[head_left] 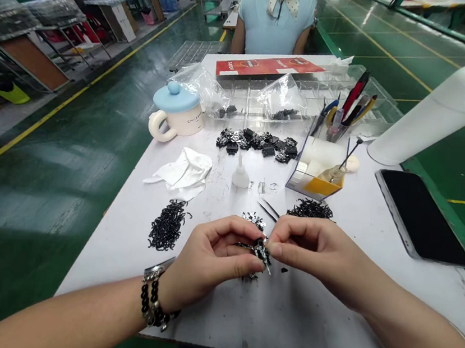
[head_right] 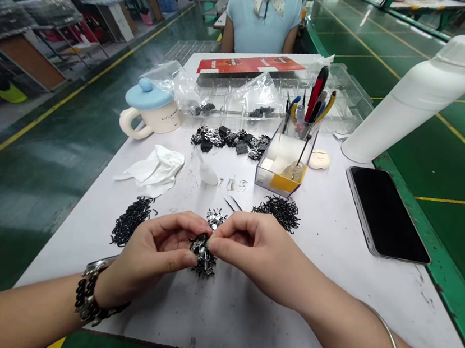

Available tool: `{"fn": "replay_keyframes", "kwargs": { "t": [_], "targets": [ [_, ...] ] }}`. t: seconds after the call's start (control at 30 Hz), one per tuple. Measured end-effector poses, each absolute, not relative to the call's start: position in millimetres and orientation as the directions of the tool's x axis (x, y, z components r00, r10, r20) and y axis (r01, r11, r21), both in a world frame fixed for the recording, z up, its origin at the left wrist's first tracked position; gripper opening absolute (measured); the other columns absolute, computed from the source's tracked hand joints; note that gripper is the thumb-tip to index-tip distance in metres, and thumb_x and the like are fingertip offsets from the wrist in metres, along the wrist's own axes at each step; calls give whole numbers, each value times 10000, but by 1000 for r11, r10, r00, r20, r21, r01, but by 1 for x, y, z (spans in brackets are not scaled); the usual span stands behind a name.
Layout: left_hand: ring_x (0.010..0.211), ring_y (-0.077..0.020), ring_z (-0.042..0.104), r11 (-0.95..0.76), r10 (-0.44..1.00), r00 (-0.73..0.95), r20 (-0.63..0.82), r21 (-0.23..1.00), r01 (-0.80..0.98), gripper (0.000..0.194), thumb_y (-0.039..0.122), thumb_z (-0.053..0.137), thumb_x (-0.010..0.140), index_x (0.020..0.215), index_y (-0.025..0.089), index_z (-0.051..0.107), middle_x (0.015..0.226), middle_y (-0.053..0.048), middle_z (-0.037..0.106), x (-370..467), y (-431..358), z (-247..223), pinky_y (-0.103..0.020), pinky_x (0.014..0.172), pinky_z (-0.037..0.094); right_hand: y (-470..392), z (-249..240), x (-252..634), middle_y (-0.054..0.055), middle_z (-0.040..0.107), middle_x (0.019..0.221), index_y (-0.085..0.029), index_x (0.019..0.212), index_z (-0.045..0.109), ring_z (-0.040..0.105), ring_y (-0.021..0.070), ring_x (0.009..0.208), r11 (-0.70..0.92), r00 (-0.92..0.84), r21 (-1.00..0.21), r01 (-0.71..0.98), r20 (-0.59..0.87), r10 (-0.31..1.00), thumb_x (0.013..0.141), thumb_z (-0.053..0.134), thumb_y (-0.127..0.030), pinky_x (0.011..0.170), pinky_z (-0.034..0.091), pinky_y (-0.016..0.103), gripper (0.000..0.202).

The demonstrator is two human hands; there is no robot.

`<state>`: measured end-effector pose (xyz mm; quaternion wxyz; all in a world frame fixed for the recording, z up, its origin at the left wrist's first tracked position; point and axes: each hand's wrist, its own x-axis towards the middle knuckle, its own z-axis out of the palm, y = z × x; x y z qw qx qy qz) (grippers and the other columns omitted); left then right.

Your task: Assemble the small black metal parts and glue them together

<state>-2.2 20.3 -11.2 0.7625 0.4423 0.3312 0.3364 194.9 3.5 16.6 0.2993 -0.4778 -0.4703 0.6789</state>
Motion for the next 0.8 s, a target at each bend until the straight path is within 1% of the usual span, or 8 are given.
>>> {"fn": "replay_keyframes", "kwargs": {
  "t": [0.1,0.27,0.5,0.67,0.8],
  "targets": [
    [774,-109,677,389,805,556,-204,891,-235,271,105,803,655,892,158,683,895,-21,699,-2,20,-10,-183,720,574,6,13,194,-23,591,687,-167,724,654,484,78,666,-476,-409,-875,-92,-403,819,717,750,-290,620,343,210,156],
    [751,-91,678,396,801,563,-204,886,-241,278,78,802,647,881,162,679,871,-6,699,-1,20,-8,-145,688,570,8,9,193,-13,618,681,-154,701,678,507,74,659,-540,-428,-821,-186,-427,796,684,786,-300,635,356,207,181],
    [730,-85,685,356,819,549,-164,896,-264,281,48,795,643,870,163,675,872,2,684,-1,20,-9,-139,678,577,7,3,191,-16,645,686,-170,678,696,540,70,666,-517,-408,-823,-233,-400,821,673,796,-251,641,383,188,129],
    [725,-89,689,311,840,528,-125,908,-280,280,34,791,638,858,169,680,877,7,663,-1,19,-8,-144,677,588,3,4,190,-23,648,686,-184,677,703,549,68,673,-479,-395,-846,-234,-367,842,681,780,-195,635,398,168,78],
    [764,-107,697,257,862,499,-89,926,-277,296,20,785,635,868,178,693,921,6,631,-3,20,-8,-152,698,597,-1,4,186,-34,628,665,-194,660,693,525,61,643,-435,-331,-870,-234,-349,877,676,781,-201,596,392,156,90]
  ]
}}
